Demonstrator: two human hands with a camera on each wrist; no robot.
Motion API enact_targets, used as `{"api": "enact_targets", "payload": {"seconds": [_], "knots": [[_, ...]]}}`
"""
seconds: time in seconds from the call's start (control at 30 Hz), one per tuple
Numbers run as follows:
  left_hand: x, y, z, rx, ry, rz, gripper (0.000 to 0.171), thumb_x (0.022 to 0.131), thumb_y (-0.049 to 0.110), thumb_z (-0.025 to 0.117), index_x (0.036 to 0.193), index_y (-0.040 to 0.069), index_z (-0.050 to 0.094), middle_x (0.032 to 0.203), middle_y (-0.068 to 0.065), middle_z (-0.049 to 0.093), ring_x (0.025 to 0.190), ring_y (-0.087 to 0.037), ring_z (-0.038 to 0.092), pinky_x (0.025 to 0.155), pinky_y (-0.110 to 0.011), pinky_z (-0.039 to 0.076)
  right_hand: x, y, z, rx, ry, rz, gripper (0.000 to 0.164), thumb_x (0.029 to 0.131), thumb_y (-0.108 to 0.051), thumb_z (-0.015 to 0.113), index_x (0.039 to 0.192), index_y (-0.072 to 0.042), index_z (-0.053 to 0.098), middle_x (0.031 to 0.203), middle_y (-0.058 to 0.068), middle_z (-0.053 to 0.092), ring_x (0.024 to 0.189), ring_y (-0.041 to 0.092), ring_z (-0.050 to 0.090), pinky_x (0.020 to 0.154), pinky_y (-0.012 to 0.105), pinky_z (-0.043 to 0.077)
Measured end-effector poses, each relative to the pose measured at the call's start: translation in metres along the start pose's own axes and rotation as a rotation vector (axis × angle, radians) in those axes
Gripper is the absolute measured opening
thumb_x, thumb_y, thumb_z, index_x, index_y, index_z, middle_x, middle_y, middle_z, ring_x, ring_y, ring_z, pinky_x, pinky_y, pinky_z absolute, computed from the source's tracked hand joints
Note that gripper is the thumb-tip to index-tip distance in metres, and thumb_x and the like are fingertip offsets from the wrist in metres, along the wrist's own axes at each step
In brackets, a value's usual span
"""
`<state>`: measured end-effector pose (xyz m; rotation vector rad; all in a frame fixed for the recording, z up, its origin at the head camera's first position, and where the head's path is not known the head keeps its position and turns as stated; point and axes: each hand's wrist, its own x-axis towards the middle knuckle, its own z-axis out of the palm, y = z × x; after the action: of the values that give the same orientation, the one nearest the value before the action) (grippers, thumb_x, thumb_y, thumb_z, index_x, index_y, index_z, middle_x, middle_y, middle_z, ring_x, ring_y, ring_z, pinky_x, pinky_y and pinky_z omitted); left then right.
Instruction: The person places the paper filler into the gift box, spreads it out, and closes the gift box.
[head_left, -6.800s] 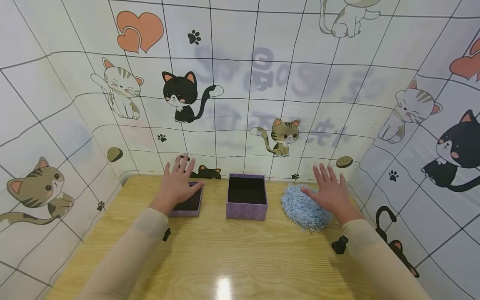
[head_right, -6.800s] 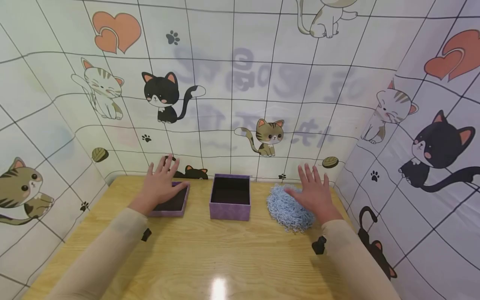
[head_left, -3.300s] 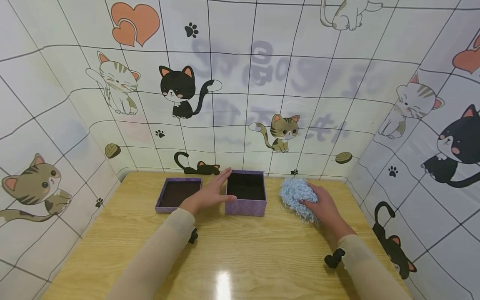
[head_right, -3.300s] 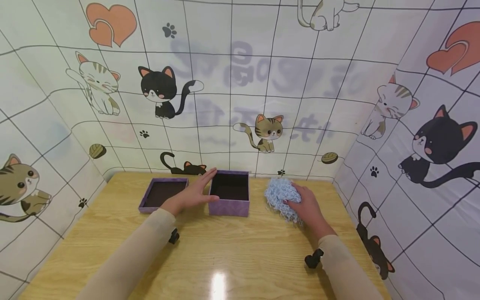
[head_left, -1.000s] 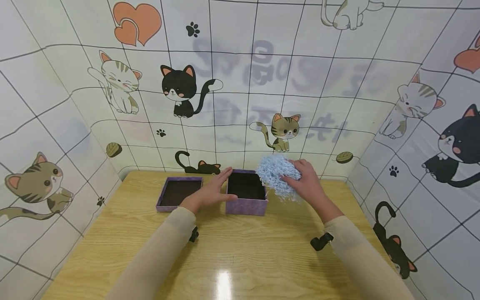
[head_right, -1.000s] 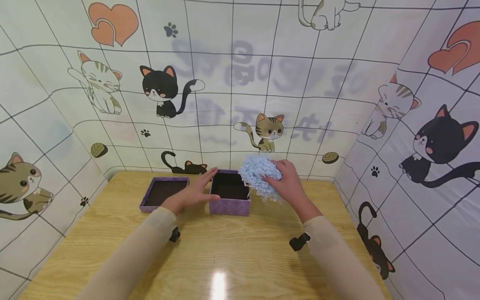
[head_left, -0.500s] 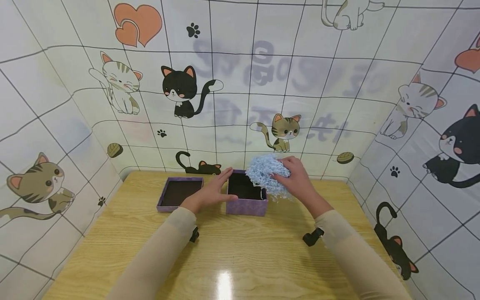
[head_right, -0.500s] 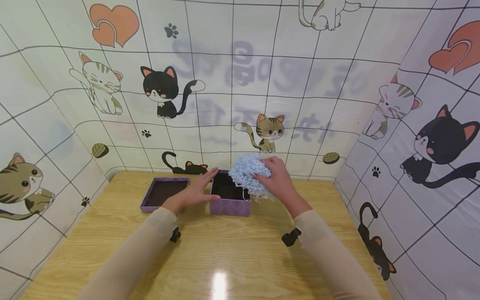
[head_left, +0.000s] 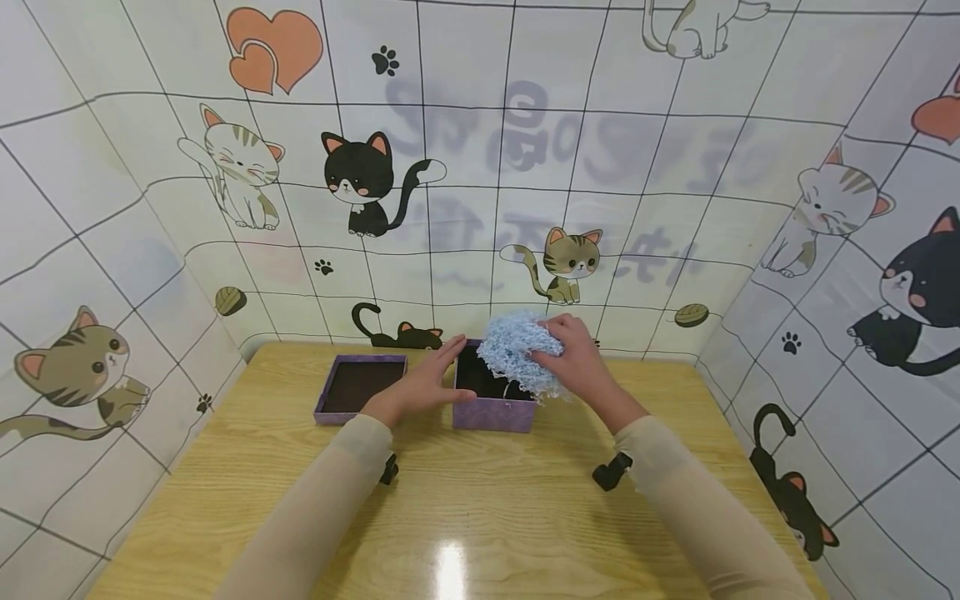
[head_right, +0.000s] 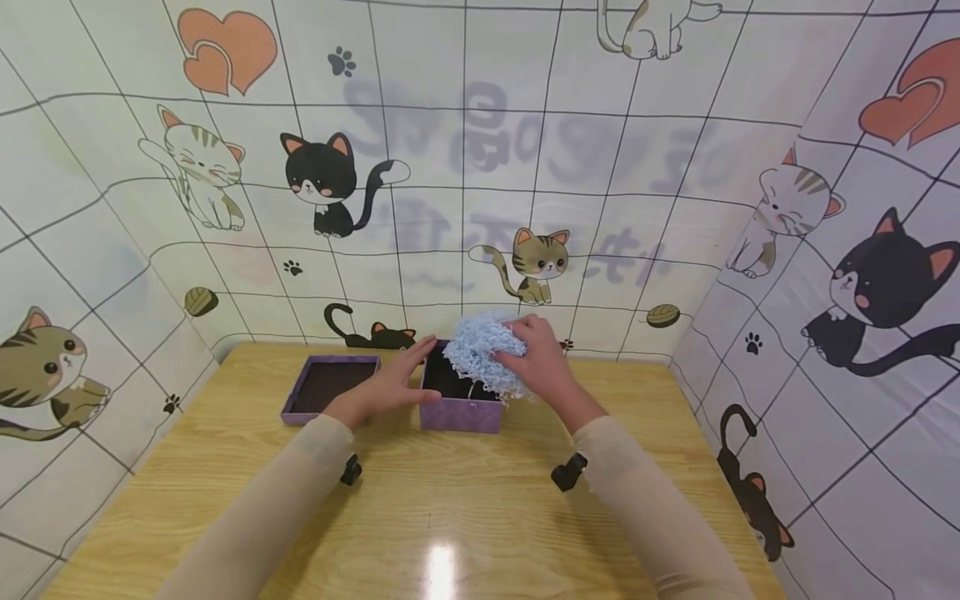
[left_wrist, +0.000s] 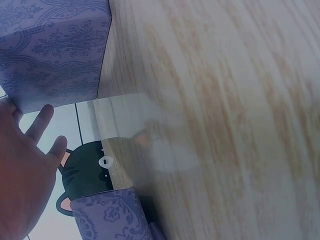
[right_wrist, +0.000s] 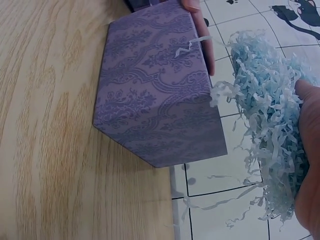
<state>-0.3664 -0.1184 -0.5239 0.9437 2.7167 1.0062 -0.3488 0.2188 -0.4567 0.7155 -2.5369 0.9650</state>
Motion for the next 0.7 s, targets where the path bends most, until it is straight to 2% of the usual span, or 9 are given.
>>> {"api": "enact_targets", "payload": {"seconds": [0.2, 0.3, 0.53, 0.63, 0.7], "knots": [[0.001, 0.000, 0.002, -0.005, 0.006, -0.002, 0.114, 0.098, 0.070, 0.074, 0.181, 0.024, 0.011, 0.187, -0.001, 0.006, 0.169, -0.039, 0.012, 0.130, -0.072, 0.014, 0.003, 0.000, 0.012, -0.010, -0.067, 0.029, 0.053, 0.102, -0.028, 0.084, 0.147, -0.004, 0.070, 0.133, 0.013, 0.062, 0.129, 0.035, 0.055, 0.108, 0.057, 0.051], [0.000, 0.001, 0.001, -0.014, 0.002, -0.006, 0.114, 0.098, 0.069, 0.075, 0.180, 0.025, 0.010, 0.187, 0.002, 0.005, 0.170, -0.038, 0.011, 0.131, -0.071, 0.014, 0.004, -0.001, 0.018, -0.011, -0.095, 0.033, 0.053, 0.103, -0.030, 0.082, 0.148, -0.004, 0.069, 0.134, 0.013, 0.062, 0.129, 0.035, 0.054, 0.105, 0.057, 0.051], [0.001, -0.002, 0.003, -0.004, 0.003, -0.006, 0.116, 0.097, 0.073, 0.073, 0.181, 0.025, 0.010, 0.187, 0.001, 0.004, 0.170, -0.038, 0.011, 0.130, -0.071, 0.017, 0.006, -0.003, 0.032, -0.068, -0.133, -0.030, 0.054, 0.105, -0.027, 0.080, 0.153, -0.006, 0.066, 0.129, 0.013, 0.061, 0.118, 0.032, 0.056, 0.093, 0.052, 0.051], [0.001, -0.003, 0.003, -0.008, 0.005, -0.006, 0.117, 0.097, 0.073, 0.073, 0.181, 0.022, 0.011, 0.187, 0.000, 0.005, 0.170, -0.039, 0.011, 0.130, -0.072, 0.016, 0.007, -0.006, 0.036, -0.091, -0.151, -0.052, 0.060, 0.104, -0.029, 0.081, 0.157, -0.006, 0.063, 0.130, 0.015, 0.062, 0.117, 0.033, 0.057, 0.094, 0.053, 0.052], [0.000, -0.002, 0.003, -0.009, 0.008, -0.004, 0.116, 0.097, 0.073, 0.073, 0.181, 0.022, 0.011, 0.187, 0.000, 0.005, 0.170, -0.039, 0.011, 0.130, -0.073, 0.016, 0.008, -0.008, 0.039, -0.107, -0.169, -0.047, 0.065, 0.104, -0.031, 0.081, 0.160, -0.006, 0.059, 0.136, 0.017, 0.062, 0.123, 0.035, 0.058, 0.099, 0.055, 0.053]]}}
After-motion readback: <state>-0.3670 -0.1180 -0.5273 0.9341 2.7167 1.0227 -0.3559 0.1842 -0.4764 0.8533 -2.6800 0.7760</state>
